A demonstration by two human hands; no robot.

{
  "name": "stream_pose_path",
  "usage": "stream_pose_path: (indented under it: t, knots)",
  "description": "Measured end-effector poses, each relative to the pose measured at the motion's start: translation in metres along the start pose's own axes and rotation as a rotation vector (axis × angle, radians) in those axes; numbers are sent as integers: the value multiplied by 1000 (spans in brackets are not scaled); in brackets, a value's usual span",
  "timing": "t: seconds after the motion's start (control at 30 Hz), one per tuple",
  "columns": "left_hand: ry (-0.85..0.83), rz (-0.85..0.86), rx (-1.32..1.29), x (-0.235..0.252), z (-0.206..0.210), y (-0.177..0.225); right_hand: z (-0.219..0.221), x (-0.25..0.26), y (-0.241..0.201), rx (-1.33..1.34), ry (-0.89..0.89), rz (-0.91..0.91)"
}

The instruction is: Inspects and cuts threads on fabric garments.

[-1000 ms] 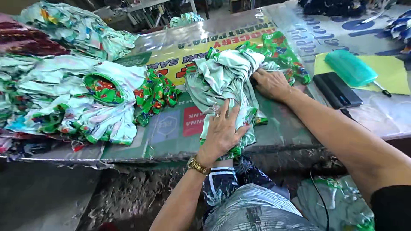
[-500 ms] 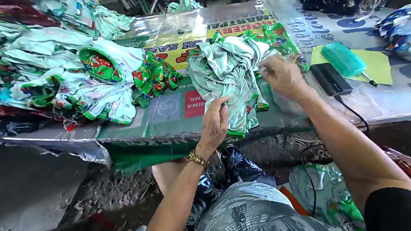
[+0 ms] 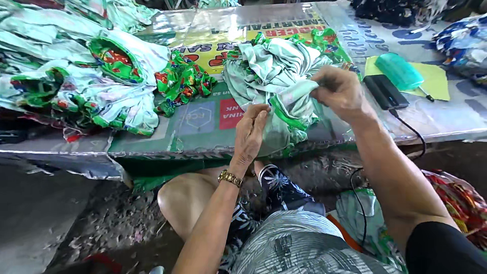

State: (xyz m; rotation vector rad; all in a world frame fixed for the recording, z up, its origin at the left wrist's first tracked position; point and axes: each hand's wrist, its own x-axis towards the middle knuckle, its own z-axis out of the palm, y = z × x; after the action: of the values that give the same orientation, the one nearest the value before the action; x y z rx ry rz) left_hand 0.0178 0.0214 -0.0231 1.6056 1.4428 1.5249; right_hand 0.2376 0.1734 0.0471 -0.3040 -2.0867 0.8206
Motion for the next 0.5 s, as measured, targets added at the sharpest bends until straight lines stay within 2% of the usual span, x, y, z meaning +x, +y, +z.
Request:
stream_pose_path:
  t: [0.1, 0.2, 0.37, 0.43, 0.5]
  knots:
    - [-20, 34, -62, 2, -1, 5, 3, 2, 2, -75, -27, 72]
    - [-71, 78, 64, 12, -1, 21, 7, -2, 4, -101, -48, 120]
    - [-93, 58, 99, 23, 2, 32, 19, -16, 4, -89, 59, 181]
    - [-52, 65, 55, 23, 2, 31, 22, -25, -2, -122, 107, 235]
    - [35, 123, 207, 22, -2, 21, 19, -37, -5, -153, 137, 257]
